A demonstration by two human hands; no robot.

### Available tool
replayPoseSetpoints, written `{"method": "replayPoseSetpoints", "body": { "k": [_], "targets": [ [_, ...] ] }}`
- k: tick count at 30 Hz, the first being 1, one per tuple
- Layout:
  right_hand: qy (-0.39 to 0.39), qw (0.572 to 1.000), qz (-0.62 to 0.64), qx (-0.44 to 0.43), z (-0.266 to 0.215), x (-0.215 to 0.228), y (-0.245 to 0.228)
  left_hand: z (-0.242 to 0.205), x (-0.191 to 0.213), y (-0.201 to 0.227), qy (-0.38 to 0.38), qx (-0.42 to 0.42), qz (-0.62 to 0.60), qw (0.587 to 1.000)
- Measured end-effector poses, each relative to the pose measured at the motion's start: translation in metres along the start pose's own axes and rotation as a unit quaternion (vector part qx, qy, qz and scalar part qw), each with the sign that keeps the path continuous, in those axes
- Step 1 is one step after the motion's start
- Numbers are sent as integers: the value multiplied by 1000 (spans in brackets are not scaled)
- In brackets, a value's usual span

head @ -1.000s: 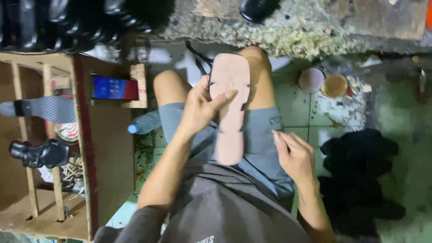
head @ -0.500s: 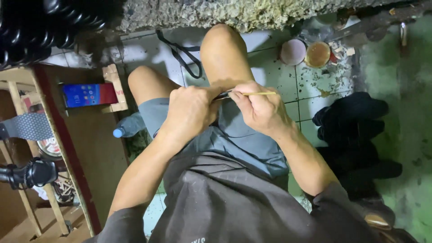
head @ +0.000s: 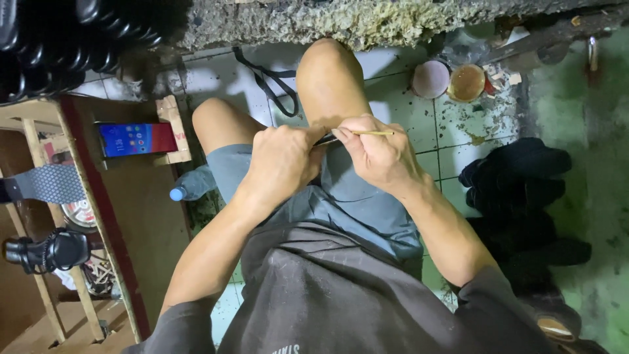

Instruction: Applying glue to shoe soles and uppers using a small stick in a shoe manufacturing setting.

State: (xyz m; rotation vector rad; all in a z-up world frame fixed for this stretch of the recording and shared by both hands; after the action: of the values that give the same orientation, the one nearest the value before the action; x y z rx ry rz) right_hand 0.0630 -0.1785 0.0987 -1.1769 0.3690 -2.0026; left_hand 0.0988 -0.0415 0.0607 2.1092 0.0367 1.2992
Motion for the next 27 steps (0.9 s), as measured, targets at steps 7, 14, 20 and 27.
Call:
{"method": "replayPoseSetpoints", "body": {
  "k": [7, 14, 20, 27],
  "targets": [
    [103, 954, 202, -196, -13, 26, -3, -18, -12, -30, 172, 11, -430, 886],
    [136, 960, 182, -166, -6, 6, -4, -29, -113, -71, 258, -51, -829, 493],
    [140, 982, 90, -84, 3, 5, -17, -30, -96, -53, 255, -69, -848, 460],
    [130, 969, 74, -195, -17, -12, 6, -27, -104, -59, 245, -75, -856, 449]
  ]
}}
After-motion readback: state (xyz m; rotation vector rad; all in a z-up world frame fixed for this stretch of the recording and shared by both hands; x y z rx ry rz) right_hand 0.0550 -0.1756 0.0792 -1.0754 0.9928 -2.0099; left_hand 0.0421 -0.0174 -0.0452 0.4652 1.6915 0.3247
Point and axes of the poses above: each hand's wrist, its own z-axis towards the middle knuckle, its own x-axis out of the back of the hand, y = z × x, the point moved 7 cm from there along z, towards the middle knuckle, and after that the axes turned 14 degrees about -z, right-handed, at the moved point
